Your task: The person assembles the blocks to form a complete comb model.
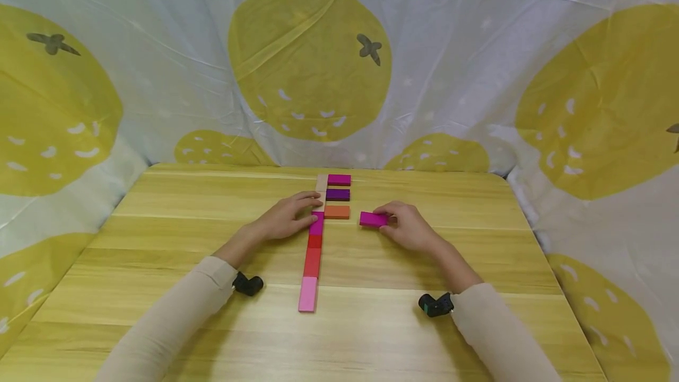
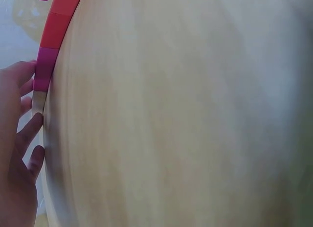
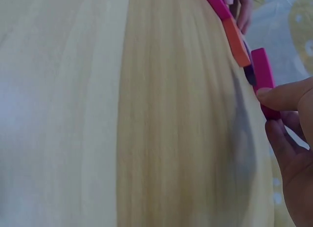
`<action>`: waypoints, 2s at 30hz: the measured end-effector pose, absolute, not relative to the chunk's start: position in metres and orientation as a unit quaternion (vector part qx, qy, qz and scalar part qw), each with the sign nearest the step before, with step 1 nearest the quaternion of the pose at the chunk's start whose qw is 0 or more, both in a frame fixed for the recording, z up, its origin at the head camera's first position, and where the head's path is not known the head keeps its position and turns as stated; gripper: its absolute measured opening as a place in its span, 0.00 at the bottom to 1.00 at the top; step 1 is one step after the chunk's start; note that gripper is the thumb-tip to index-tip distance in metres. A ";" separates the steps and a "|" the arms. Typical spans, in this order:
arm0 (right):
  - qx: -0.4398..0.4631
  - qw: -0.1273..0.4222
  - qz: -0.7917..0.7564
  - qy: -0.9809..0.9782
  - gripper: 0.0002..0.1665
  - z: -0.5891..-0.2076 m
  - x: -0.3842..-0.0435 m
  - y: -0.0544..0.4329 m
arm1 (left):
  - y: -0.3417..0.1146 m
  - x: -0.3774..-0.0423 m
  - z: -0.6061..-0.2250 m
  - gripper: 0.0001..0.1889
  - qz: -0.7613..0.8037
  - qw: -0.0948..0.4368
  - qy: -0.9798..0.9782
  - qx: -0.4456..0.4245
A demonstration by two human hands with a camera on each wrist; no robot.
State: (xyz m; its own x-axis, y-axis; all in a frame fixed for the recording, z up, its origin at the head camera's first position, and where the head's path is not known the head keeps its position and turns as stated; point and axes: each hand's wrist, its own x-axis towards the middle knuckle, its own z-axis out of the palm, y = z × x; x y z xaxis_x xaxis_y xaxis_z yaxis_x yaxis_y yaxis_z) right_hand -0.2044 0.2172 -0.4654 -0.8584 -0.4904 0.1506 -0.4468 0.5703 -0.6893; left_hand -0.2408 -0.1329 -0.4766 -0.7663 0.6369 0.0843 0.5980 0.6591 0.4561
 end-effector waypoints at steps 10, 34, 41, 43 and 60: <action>-0.294 0.047 -0.370 0.880 0.19 -0.469 -0.203 0.190 | -0.133 -0.241 -0.477 0.24 0.239 0.044 0.910 0.337; -0.344 0.022 -0.317 0.883 0.19 -0.477 -0.200 0.149 | -0.133 -0.241 -0.475 0.23 0.240 0.034 0.907 0.344; -0.324 0.011 -0.324 0.889 0.18 -0.481 -0.199 0.155 | -0.133 -0.242 -0.477 0.23 0.239 0.032 0.907 0.345; -0.325 0.012 -0.325 0.888 0.17 -0.482 -0.199 0.155 | -0.133 -0.243 -0.478 0.23 0.239 0.032 0.907 0.345; -0.333 0.015 -0.317 0.888 0.17 -0.481 -0.200 0.154 | -0.132 -0.240 -0.475 0.23 0.243 0.033 0.906 0.345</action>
